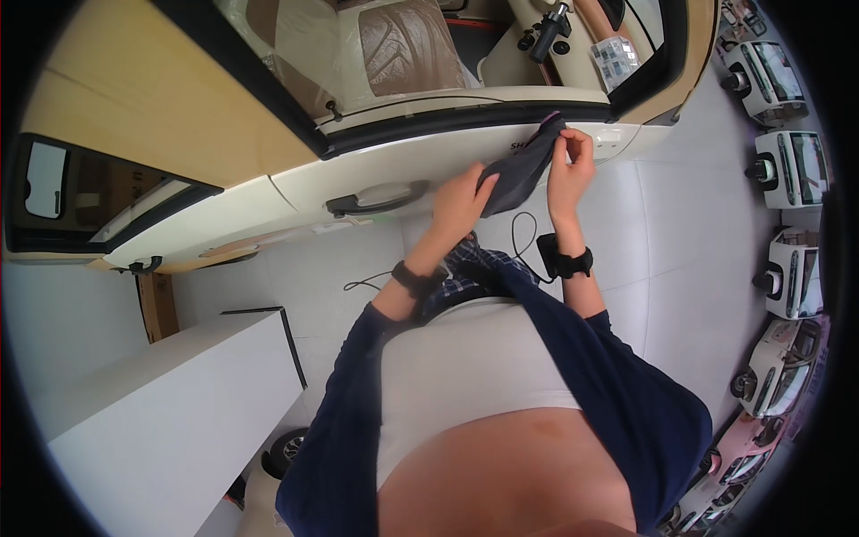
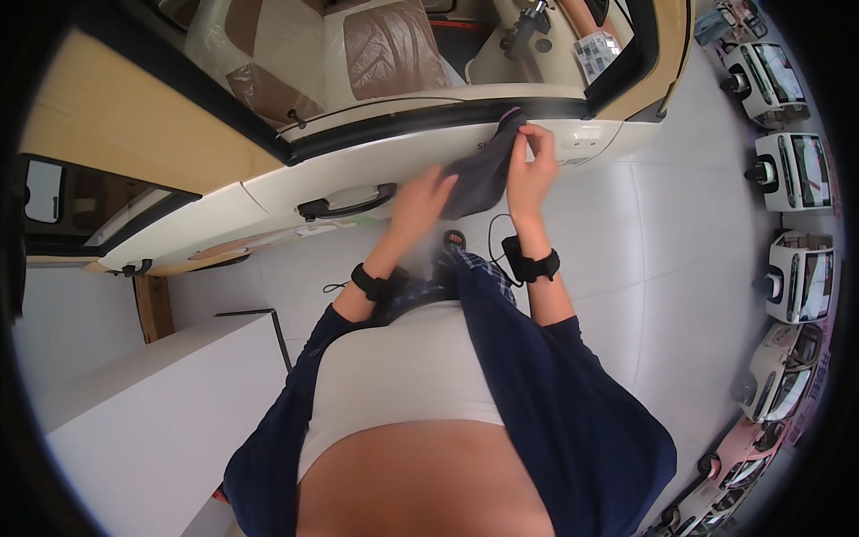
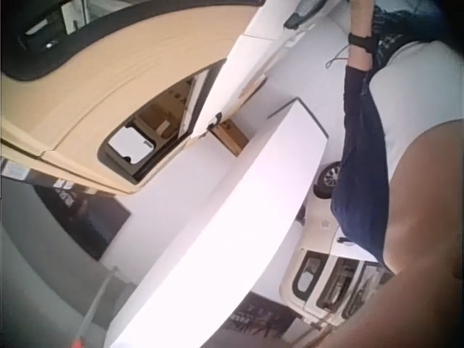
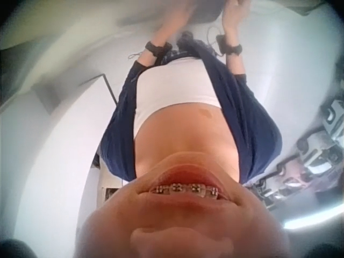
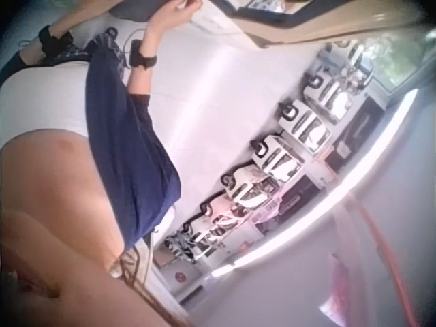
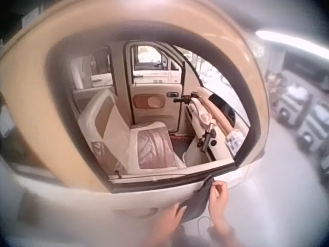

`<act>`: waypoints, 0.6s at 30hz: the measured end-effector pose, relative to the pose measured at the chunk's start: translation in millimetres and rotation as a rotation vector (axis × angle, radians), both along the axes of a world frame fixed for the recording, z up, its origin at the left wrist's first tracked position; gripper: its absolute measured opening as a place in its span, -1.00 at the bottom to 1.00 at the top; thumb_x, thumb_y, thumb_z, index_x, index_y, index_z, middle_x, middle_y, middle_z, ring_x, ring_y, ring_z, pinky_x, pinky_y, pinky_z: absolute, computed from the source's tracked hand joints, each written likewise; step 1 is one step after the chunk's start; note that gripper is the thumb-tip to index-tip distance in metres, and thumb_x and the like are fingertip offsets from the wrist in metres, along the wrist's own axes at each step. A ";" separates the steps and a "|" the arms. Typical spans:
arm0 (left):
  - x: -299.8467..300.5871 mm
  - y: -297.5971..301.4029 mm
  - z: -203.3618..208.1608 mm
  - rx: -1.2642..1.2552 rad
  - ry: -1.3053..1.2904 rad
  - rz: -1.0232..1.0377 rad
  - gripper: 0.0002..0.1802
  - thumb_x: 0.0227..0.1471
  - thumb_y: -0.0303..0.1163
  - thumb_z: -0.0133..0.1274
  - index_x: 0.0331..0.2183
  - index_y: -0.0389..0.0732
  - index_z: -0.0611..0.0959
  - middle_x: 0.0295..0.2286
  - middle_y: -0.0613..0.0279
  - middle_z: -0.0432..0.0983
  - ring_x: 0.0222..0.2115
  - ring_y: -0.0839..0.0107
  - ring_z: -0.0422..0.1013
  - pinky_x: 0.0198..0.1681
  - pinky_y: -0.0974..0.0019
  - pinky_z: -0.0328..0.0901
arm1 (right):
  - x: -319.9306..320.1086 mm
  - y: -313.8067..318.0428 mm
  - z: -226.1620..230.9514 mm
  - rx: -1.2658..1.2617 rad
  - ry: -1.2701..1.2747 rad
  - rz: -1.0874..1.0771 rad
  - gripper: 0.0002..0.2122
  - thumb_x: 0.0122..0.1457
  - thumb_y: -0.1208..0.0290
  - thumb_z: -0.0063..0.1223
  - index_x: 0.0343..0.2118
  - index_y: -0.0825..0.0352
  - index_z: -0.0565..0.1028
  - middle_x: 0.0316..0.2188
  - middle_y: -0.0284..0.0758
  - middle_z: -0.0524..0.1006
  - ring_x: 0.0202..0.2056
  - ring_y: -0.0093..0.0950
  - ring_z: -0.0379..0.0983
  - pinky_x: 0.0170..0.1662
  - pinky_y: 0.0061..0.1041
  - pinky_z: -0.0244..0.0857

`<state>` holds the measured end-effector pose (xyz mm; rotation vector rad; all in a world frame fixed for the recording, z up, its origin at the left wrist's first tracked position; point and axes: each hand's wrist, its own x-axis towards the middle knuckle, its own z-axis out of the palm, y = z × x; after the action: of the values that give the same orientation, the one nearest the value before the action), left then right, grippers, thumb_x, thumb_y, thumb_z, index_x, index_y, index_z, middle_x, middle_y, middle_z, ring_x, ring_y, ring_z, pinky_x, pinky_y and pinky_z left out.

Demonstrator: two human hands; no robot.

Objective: The person cleans a small vehicle by wiping down the rear panel, window frame, front hood, and side door with a cloth.

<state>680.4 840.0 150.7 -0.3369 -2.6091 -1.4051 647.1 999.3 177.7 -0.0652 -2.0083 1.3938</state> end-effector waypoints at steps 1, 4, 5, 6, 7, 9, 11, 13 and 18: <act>-1.9 4.1 -5.3 -0.004 -0.006 0.002 -0.68 0.04 -0.14 -0.12 -0.39 -0.23 0.47 -0.60 -0.04 0.43 -0.56 -0.02 0.37 -0.49 0.11 0.25 | -4.6 -1.9 -3.4 0.041 -0.057 0.017 -0.93 0.08 0.62 -0.12 -0.36 0.41 0.37 -0.36 -0.27 0.48 -0.28 -0.49 0.43 -0.19 -0.58 0.25; 0.0 0.8 -22.9 -0.090 -0.041 0.068 -0.65 0.04 -0.13 -0.13 -0.40 -0.26 0.47 -0.61 -0.05 0.43 -0.56 -0.03 0.38 -0.50 0.08 0.25 | -20.0 -24.8 -22.6 0.238 -0.020 0.035 -0.90 0.04 0.63 -0.08 -0.35 0.40 0.39 -0.28 -0.19 0.46 -0.20 -0.37 0.41 -0.13 -0.55 0.23; 2.8 -11.0 -28.2 -0.137 -0.075 0.147 -0.63 0.04 -0.11 -0.12 -0.39 -0.27 0.47 -0.60 -0.08 0.43 -0.54 -0.03 0.38 -0.47 0.08 0.25 | -24.3 -35.5 -31.6 0.355 0.132 0.021 -0.89 0.03 0.64 -0.08 -0.35 0.41 0.40 -0.21 -0.13 0.45 -0.12 -0.28 0.38 -0.08 -0.50 0.22; 7.2 -27.3 -33.0 -0.182 -0.109 0.235 -0.61 0.03 -0.10 -0.11 -0.37 -0.28 0.47 -0.58 -0.10 0.43 -0.52 -0.04 0.38 -0.45 0.08 0.25 | -24.1 -43.1 -36.9 0.337 0.125 0.060 -0.88 0.00 0.66 -0.06 -0.36 0.40 0.42 -0.10 -0.07 0.38 -0.02 -0.18 0.28 -0.02 -0.43 0.17; 12.4 -44.5 -39.6 -0.146 -0.138 0.275 -0.60 0.02 -0.09 -0.10 -0.37 -0.29 0.48 -0.56 -0.11 0.43 -0.50 -0.04 0.38 -0.43 0.09 0.24 | -23.2 -48.4 -37.9 0.316 0.140 0.061 -0.87 -0.02 0.67 -0.05 -0.37 0.39 0.45 -0.11 -0.08 0.39 -0.04 -0.21 0.30 -0.03 -0.44 0.18; 26.8 -75.9 -40.4 -0.101 -0.203 0.361 -0.60 0.01 -0.10 -0.08 -0.37 -0.30 0.50 -0.54 -0.12 0.44 -0.48 -0.06 0.36 -0.40 0.11 0.23 | -21.7 -56.2 -39.7 0.314 0.138 0.114 -0.86 -0.03 0.69 -0.04 -0.37 0.40 0.45 -0.11 -0.09 0.39 -0.03 -0.22 0.30 -0.03 -0.43 0.19; 44.5 -98.8 -31.3 -0.076 -0.239 0.448 -0.65 0.00 -0.16 -0.05 -0.40 -0.30 0.52 -0.56 -0.05 0.44 -0.52 0.01 0.35 -0.43 0.18 0.21 | -16.4 -69.4 -43.6 0.498 0.213 0.314 -0.75 -0.11 0.71 -0.03 -0.32 0.34 0.46 -0.12 -0.18 0.41 -0.03 -0.26 0.30 -0.03 -0.41 0.21; 61.2 -118.0 -23.4 -0.069 -0.230 0.498 -0.69 0.00 -0.21 -0.04 -0.42 -0.30 0.52 -0.59 0.02 0.44 -0.56 0.10 0.36 -0.47 0.23 0.21 | -14.5 -97.1 -53.8 0.685 0.245 0.449 -0.69 -0.16 0.67 -0.03 -0.26 0.30 0.45 -0.11 -0.25 0.41 -0.02 -0.32 0.29 -0.01 -0.41 0.21; 77.9 -135.1 5.1 0.046 -0.270 0.715 -0.83 -0.01 -0.38 -0.03 -0.46 -0.31 0.49 -0.66 0.25 0.35 -0.60 0.54 0.22 -0.54 0.43 0.14 | -22.4 -126.6 -49.3 0.686 0.274 0.538 -0.68 -0.15 0.62 -0.05 -0.23 0.29 0.45 -0.10 -0.34 0.40 -0.01 -0.40 0.27 0.02 -0.47 0.18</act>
<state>758.3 704.9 155.9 0.7678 -2.4711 -1.2884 624.7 872.7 128.4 0.9719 -2.2326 0.8507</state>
